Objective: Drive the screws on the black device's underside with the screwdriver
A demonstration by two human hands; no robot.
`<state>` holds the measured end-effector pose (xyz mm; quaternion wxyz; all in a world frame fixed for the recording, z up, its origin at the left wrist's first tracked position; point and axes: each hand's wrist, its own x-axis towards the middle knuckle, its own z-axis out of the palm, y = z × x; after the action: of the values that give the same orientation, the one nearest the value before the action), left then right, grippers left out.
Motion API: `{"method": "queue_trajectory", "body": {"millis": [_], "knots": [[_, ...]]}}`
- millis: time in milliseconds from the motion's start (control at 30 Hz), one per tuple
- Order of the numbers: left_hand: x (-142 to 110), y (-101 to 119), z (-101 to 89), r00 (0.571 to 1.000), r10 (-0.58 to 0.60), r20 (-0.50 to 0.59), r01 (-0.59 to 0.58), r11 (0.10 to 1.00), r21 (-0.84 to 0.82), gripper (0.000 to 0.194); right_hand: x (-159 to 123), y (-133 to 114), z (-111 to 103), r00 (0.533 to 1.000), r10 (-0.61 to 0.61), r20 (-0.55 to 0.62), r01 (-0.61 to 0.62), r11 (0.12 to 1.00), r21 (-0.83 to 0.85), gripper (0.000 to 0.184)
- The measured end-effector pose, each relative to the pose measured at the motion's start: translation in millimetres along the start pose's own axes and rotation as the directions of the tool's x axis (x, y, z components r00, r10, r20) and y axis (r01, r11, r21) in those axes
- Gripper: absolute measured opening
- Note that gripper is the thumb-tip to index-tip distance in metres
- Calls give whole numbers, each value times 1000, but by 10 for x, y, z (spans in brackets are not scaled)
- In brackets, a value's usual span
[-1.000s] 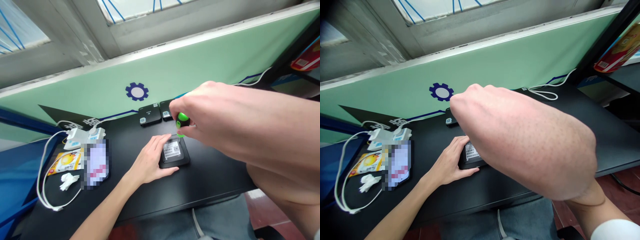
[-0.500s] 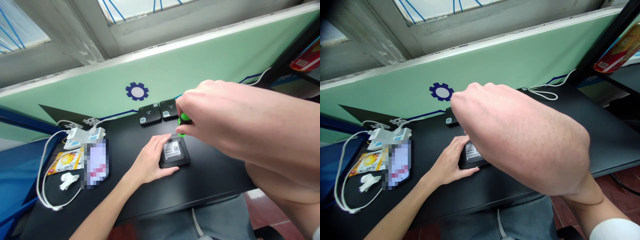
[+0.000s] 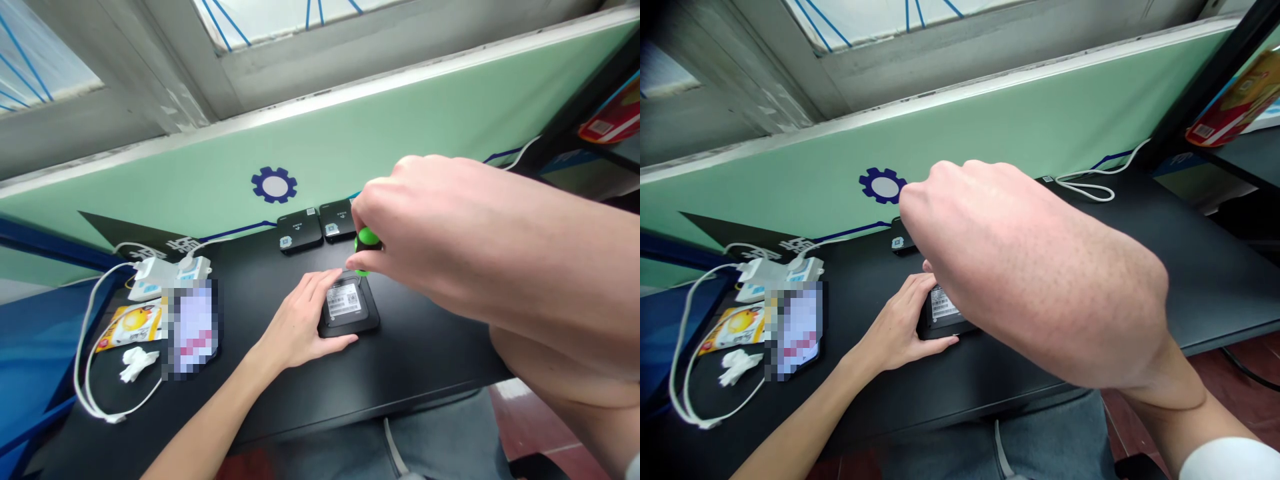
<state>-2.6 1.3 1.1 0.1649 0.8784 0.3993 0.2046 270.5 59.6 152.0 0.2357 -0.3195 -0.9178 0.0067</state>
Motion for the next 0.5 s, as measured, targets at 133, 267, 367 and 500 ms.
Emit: {"method": "queue_trajectory", "body": {"millis": [133,267,367,500], "knots": [[1,2,10,1000,-3,-7,3,1000,3,103,70,33,25,1000,-7,12,9,982,-191,30],[-5,6,21,1000,-1,-22,1,1000,5,104,57,-5,40,1000,-12,5,13,969,-245,29],[-6,8,22,1000,-6,-19,6,1000,6,100,67,-11,67,1000,13,27,-6,974,-225,30],[-4,9,19,1000,-3,-21,3,1000,14,100,17,-95,27,999,30,38,-27,996,-86,20]]}}
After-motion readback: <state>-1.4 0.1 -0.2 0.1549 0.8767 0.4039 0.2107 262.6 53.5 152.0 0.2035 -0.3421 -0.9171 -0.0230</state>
